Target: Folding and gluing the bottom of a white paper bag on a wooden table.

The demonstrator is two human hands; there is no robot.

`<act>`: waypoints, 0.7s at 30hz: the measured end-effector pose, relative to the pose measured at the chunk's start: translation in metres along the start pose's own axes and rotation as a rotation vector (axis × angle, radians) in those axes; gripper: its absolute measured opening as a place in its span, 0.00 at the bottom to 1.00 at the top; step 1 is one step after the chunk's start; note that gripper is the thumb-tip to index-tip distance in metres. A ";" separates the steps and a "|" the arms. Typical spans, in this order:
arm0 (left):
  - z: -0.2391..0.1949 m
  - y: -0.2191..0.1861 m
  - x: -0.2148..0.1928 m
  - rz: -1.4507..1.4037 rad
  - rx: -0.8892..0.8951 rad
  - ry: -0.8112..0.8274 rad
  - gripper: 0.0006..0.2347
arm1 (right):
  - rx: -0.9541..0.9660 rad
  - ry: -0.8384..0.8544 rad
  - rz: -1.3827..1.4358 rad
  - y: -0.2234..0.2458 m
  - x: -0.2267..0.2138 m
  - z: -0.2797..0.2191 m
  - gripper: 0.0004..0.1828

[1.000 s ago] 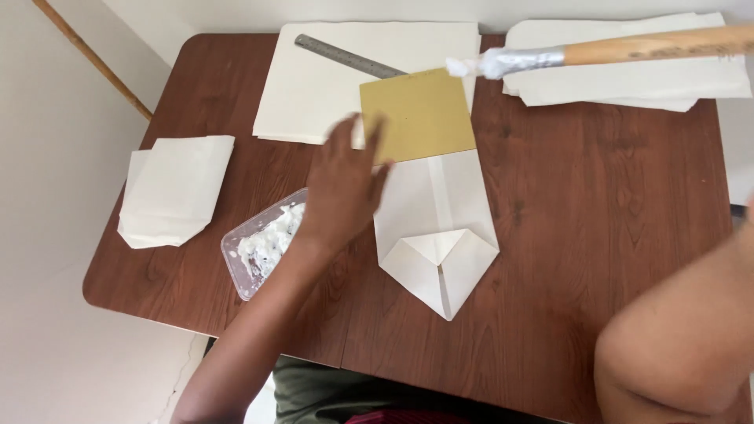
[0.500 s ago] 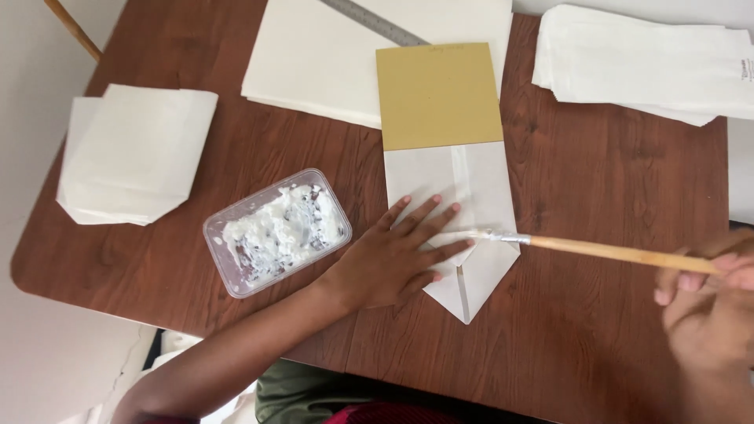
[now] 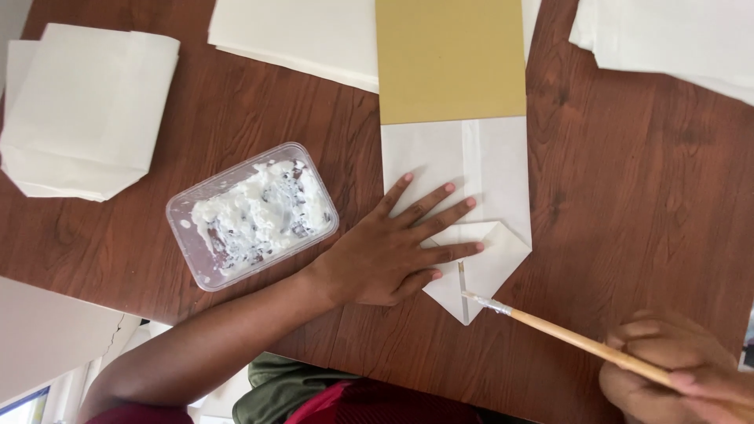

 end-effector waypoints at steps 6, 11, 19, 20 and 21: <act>0.006 0.005 0.001 -0.074 0.038 -0.008 0.22 | -0.434 -0.483 0.378 0.024 0.035 0.009 0.24; 0.006 0.006 0.002 -0.076 0.032 0.006 0.22 | -0.535 -0.569 0.376 0.010 0.053 -0.002 0.27; 0.006 0.006 0.003 -0.070 0.024 0.027 0.22 | -0.508 -0.221 0.435 0.008 0.029 -0.002 0.22; 0.006 0.006 0.003 -0.079 0.022 0.023 0.22 | -0.537 -0.385 0.401 0.004 0.036 -0.004 0.25; 0.005 0.006 0.003 -0.089 0.020 0.019 0.22 | -0.561 -0.549 0.366 -0.001 0.043 -0.007 0.27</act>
Point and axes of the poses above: each hand's wrist, its own z-axis towards the middle knuckle, its own x-axis out of the palm, y = z × x, the point moved 1 cm from there along z, towards the middle knuckle, and after that the axes turned 14 degrees about -x, right-handed, at the moved point
